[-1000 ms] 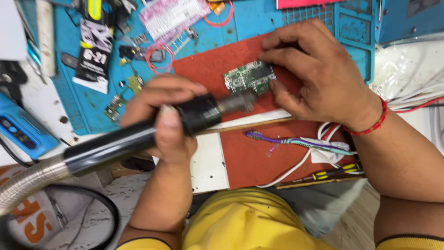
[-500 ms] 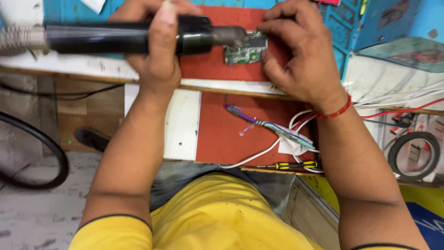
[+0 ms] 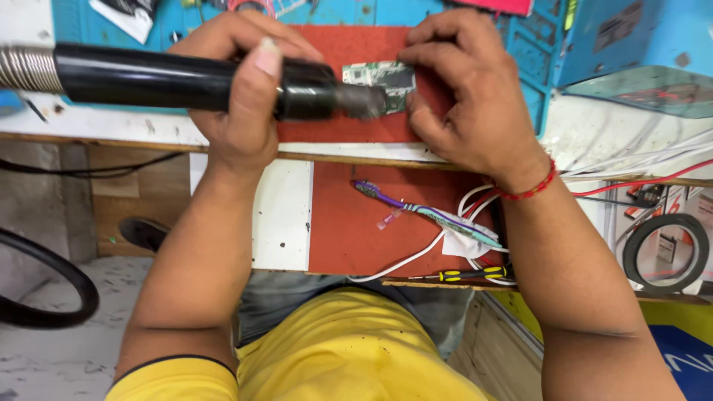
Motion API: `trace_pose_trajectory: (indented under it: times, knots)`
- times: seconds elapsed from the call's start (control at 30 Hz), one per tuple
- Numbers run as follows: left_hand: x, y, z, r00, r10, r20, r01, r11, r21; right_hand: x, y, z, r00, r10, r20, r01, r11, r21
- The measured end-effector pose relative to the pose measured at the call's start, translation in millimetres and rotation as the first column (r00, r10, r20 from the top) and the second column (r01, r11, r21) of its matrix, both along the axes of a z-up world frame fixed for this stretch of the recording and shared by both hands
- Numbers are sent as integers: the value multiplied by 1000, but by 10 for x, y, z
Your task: The person uses a brush to clean a circuit board and then applies heat to it with a hot air rework station.
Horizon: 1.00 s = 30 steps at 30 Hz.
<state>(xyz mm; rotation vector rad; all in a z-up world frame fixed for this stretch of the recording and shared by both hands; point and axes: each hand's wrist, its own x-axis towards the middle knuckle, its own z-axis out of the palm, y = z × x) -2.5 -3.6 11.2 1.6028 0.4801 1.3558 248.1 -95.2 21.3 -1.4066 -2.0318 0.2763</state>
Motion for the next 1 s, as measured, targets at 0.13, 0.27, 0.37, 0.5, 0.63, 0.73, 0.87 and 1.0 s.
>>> trace_pose_trajectory:
  times: [0.13, 0.27, 0.37, 0.5, 0.63, 0.73, 0.87, 1.0]
  knots:
    - [21, -46, -109, 997, 16, 72, -10, 996, -86, -15, -12, 21, 1000, 13, -1, -13, 1000, 2]
    - [30, -54, -131, 993, -9, 120, 15, 999, -51, -42, -10, 51, 1000, 11, 10, -11, 1000, 6]
    - [110, -24, -149, 977, 110, 183, -90, 989, -114, -61, -1, 88, 1000, 11, 27, -11, 1000, 2]
    - [-11, -34, -192, 996, 48, 81, -46, 999, -27, -77, -16, 83, 1000, 4, 14, -4, 1000, -15]
    - [-10, -42, -185, 991, -13, 136, 34, 987, -156, -68, -5, 98, 1000, -1, 29, 2, 1000, -21]
    - [9, 1, -49, 990, -11, 143, 23, 996, -81, -100, 53, 146, 1000, -6, 20, 6, 1000, -11]
    - [7, -15, -21, 997, -38, 65, 42, 997, -62, -88, 21, 131, 1000, -16, 22, 16, 1000, -19]
    - [22, -51, -46, 995, 96, 32, -94, 993, -76, -73, 28, 112, 1000, -15, 11, 15, 1000, -14]
